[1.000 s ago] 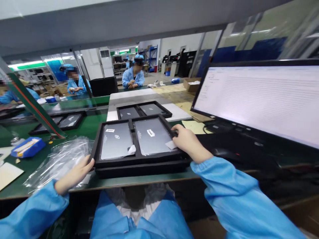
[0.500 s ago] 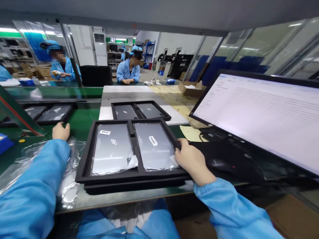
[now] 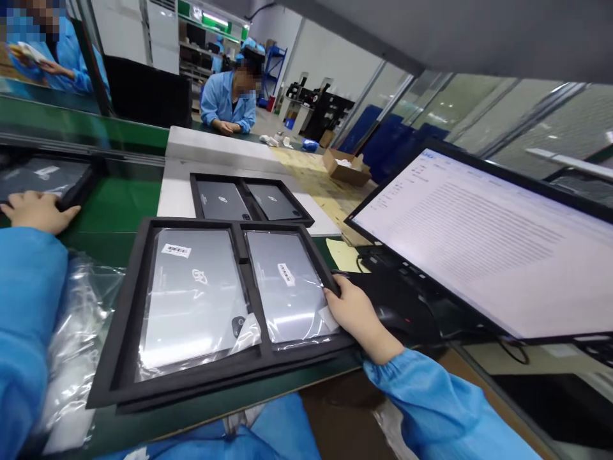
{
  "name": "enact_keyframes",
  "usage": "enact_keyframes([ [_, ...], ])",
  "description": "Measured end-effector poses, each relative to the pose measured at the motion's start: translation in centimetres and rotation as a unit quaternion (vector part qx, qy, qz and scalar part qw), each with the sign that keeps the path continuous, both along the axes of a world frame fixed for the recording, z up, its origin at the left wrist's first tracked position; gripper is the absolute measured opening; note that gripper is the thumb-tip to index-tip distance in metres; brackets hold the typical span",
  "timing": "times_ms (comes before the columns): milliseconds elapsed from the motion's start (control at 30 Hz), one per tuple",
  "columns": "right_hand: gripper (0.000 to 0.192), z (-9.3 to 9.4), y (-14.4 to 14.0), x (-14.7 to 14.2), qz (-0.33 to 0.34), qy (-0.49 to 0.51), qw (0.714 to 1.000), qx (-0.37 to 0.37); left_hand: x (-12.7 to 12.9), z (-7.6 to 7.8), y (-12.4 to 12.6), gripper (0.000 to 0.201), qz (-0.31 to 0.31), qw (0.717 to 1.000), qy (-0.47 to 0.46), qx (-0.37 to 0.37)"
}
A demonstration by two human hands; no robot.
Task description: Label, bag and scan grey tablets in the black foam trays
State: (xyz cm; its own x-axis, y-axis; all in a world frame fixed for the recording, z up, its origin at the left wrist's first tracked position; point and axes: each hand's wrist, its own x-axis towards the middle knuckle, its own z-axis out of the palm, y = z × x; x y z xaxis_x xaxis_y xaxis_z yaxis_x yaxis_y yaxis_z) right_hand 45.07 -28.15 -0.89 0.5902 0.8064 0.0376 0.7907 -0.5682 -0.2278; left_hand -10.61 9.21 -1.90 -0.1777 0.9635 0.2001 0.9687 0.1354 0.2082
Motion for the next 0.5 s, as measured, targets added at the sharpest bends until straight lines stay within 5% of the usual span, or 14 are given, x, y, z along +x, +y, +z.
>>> enact_keyframes([
  [133, 0.043, 0.2, 0.2, -0.4, 0.001, -0.017, 1.0, -0.012, 0.5, 0.3, 0.7, 0.063, -0.005, 1.0, -0.012, 0.013],
  [367, 0.041, 0.8, 0.5, -1.0, -0.003, -0.021, 0.999, -0.028, 6.8, 3.1, -3.8, 0.042, -0.043, 0.957, -0.175, 0.225],
  [500, 0.039, 1.4, 0.5, -1.4, 0.006, -0.011, 0.999, -0.032, 11.6, 2.6, -6.0, 0.041, -0.162, 0.957, -0.2, 0.131],
])
